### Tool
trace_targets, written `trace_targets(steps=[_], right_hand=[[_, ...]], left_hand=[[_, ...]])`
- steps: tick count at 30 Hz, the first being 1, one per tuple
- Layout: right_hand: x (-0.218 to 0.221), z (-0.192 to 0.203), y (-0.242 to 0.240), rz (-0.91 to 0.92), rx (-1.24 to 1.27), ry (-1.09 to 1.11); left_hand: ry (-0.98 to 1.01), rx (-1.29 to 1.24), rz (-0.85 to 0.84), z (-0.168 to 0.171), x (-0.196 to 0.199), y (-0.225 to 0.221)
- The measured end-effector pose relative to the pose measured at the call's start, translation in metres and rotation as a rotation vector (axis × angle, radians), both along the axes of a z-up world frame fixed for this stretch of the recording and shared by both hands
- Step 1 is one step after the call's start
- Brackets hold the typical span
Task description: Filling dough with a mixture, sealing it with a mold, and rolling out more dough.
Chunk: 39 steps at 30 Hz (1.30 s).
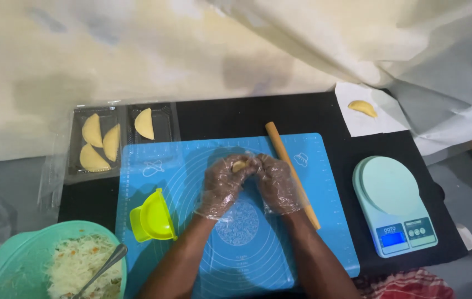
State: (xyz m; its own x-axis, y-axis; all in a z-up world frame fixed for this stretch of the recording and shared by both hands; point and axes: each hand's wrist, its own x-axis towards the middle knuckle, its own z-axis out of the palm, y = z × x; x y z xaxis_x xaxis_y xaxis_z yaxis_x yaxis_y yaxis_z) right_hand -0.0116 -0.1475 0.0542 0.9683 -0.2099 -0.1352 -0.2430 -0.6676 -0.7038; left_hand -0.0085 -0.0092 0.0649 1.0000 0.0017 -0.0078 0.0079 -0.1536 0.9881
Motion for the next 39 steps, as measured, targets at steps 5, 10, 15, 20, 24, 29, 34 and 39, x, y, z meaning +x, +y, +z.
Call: trace_targets(steps=[5, 10, 15, 20, 24, 29, 34, 39], right_hand=[[-0.030, 0.084, 0.032, 0.156, 0.186, -0.206], [-0.016, 0.052, 0.022, 0.079, 0.178, -0.198], [-0.017, 0.037, 0.021, -0.018, 0.245, -0.162], [-0.007, 0.012, 0.007, -0.112, 0.073, -0.087], [-0.017, 0.039, 0.022, -0.069, 0.221, -0.108], [-0.019, 0.050, 0.027, 0.038, 0.061, -0.039], [-0.014, 0.014, 0.011, 0.014, 0.129, -0.204], [-0.014, 0.036, 0.016, 0.077, 0.089, -0.303]], left_hand=[[0.062, 0.032, 0.118, -0.045, 0.015, 0.004], [0.113, -0.041, 0.112, -0.040, 0.009, 0.008], [-0.135, 0.024, 0.054, -0.036, -0.001, 0.009], [-0.172, 0.138, 0.019, -0.034, -0.005, 0.000], [-0.175, 0.173, 0.035, -0.046, 0.002, 0.004], [0.000, -0.006, 0.151, -0.049, 0.008, 0.009], [-0.080, 0.068, 0.075, -0.045, 0.004, 0.007], [-0.022, 0.143, -0.006, 0.000, 0.005, 0.008]])
